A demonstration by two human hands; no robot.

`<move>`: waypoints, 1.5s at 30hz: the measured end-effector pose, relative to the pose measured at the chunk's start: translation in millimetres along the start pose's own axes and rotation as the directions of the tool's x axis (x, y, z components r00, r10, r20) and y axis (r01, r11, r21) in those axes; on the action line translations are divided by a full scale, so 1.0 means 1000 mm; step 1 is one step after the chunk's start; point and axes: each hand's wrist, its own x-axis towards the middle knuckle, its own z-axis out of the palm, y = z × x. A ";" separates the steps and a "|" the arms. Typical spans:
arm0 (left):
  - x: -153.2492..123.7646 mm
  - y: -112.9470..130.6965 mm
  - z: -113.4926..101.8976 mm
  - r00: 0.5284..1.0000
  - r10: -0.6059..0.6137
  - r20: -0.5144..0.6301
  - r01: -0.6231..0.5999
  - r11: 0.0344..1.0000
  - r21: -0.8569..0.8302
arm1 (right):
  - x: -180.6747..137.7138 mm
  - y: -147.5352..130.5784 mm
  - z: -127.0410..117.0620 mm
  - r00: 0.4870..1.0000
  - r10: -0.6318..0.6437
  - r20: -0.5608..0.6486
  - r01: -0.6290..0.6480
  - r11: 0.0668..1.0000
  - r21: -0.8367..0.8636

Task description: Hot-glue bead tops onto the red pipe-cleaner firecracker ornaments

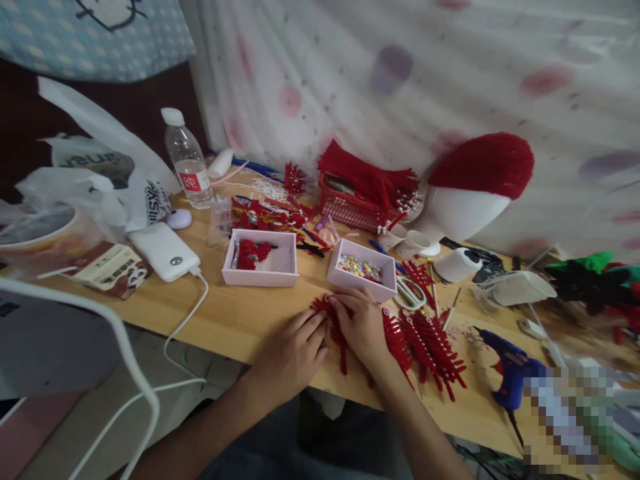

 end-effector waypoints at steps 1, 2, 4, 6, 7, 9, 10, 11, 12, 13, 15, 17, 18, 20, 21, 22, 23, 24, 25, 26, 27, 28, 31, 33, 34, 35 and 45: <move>0.000 0.000 0.000 1.000 -0.004 -0.004 0.004 1.000 -0.001 | -0.002 -0.001 -0.002 1.000 -0.004 0.000 0.004 1.000 -0.003; 0.000 0.001 0.000 1.000 -0.005 -0.010 0.005 1.000 0.005 | -0.004 -0.002 -0.005 1.000 -0.009 0.004 0.009 1.000 -0.013; 0.001 0.003 0.001 1.000 0.009 -0.019 -0.008 0.999 0.035 | -0.009 -0.003 -0.008 0.999 -0.016 0.028 0.017 0.998 -0.052; 0.000 0.006 0.003 0.999 0.019 -0.026 -0.017 0.997 0.079 | -0.011 -0.005 -0.009 0.998 -0.006 0.058 0.012 0.995 -0.102; 0.000 0.007 0.005 0.999 0.016 -0.029 -0.013 0.995 0.096 | -0.012 -0.005 -0.009 0.998 0.003 0.069 0.005 0.992 -0.123; -0.001 0.010 0.008 0.999 -0.011 -0.041 0.015 0.994 0.107 | -0.011 -0.006 -0.008 0.996 0.016 0.085 -0.004 0.990 -0.141; -0.002 0.011 0.010 0.999 -0.024 -0.048 0.029 0.994 0.105 | -0.011 -0.006 -0.008 0.996 0.015 0.092 -0.002 0.990 -0.140; -0.003 0.011 0.012 0.998 -0.033 -0.055 0.038 0.994 0.099 | -0.010 -0.006 -0.007 0.995 0.012 0.096 0.002 0.990 -0.138; -0.003 0.011 0.014 0.997 -0.041 -0.060 0.046 0.995 0.094 | -0.009 -0.006 -0.007 0.995 0.008 0.101 0.005 0.991 -0.136; -0.004 0.011 0.015 0.997 -0.046 -0.066 0.052 0.995 0.090 | -0.009 -0.006 -0.006 0.994 0.005 0.106 0.009 0.991 -0.136; -0.004 0.011 0.017 0.996 -0.047 -0.077 0.054 0.994 0.094 | -0.009 -0.005 -0.005 0.993 0.004 0.116 0.013 0.989 -0.144; -0.004 0.011 0.017 0.996 -0.037 -0.085 0.046 0.992 0.115 | -0.010 -0.005 -0.004 0.992 0.010 0.124 0.010 0.988 -0.154; -0.003 0.012 0.017 0.996 -0.024 -0.086 0.036 0.991 0.130 | -0.011 -0.006 -0.004 0.992 0.007 0.129 0.013 0.987 -0.158; -0.003 0.013 0.016 0.996 0.008 -0.086 0.006 0.987 0.159 | -0.011 -0.007 -0.003 0.990 -0.010 0.143 0.034 0.985 -0.169; -0.002 0.013 0.016 0.996 0.018 -0.084 -0.004 0.986 0.169 | -0.011 -0.008 -0.003 0.988 -0.021 0.150 0.047 0.983 -0.176; -0.002 0.013 0.015 0.997 0.022 -0.080 -0.008 0.985 0.175 | -0.011 -0.008 -0.003 0.987 -0.030 0.157 0.059 0.981 -0.184; -0.002 0.013 0.015 0.997 0.022 -0.074 -0.008 0.984 0.175 | -0.011 -0.009 -0.003 0.986 -0.036 0.164 0.067 0.979 -0.192; -0.002 0.013 0.015 0.998 0.018 -0.066 -0.006 0.985 0.172 | -0.010 -0.010 -0.004 0.985 -0.039 0.168 0.073 0.978 -0.198; -0.002 0.013 0.015 0.998 0.012 -0.054 -0.003 0.986 0.168 | -0.010 -0.010 -0.004 0.985 -0.043 0.168 0.077 0.977 -0.199; -0.003 0.013 0.015 0.999 0.008 -0.043 -0.001 0.987 0.162 | -0.010 -0.010 -0.005 0.986 -0.047 0.163 0.079 0.977 -0.197; -0.003 0.013 0.015 0.999 0.005 -0.033 0.000 0.988 0.155 | -0.010 -0.011 -0.006 0.987 -0.051 0.153 0.081 0.978 -0.193; -0.003 0.012 0.015 1.000 0.002 -0.028 0.002 0.989 0.146 | -0.011 -0.011 -0.006 0.988 -0.056 0.141 0.083 0.979 -0.189; -0.004 0.011 0.016 0.999 -0.023 -0.037 0.027 0.993 0.118 | -0.012 -0.011 -0.008 0.991 -0.064 0.116 0.083 0.982 -0.171; -0.005 0.011 0.017 0.998 -0.027 -0.048 0.032 0.994 0.106 | -0.013 -0.011 -0.007 0.990 -0.065 0.129 0.085 0.984 -0.159; -0.005 0.011 0.017 0.998 -0.023 -0.051 0.029 0.994 0.104 | -0.013 -0.011 -0.007 0.989 -0.064 0.136 0.086 0.984 -0.158; -0.005 0.011 0.017 0.998 -0.020 -0.052 0.025 0.994 0.104 | -0.013 -0.012 -0.006 0.988 -0.062 0.142 0.085 0.983 -0.162; -0.005 0.012 0.017 0.999 -0.020 -0.050 0.025 0.993 0.112 | -0.008 -0.011 -0.002 0.987 -0.014 0.159 0.046 0.979 -0.199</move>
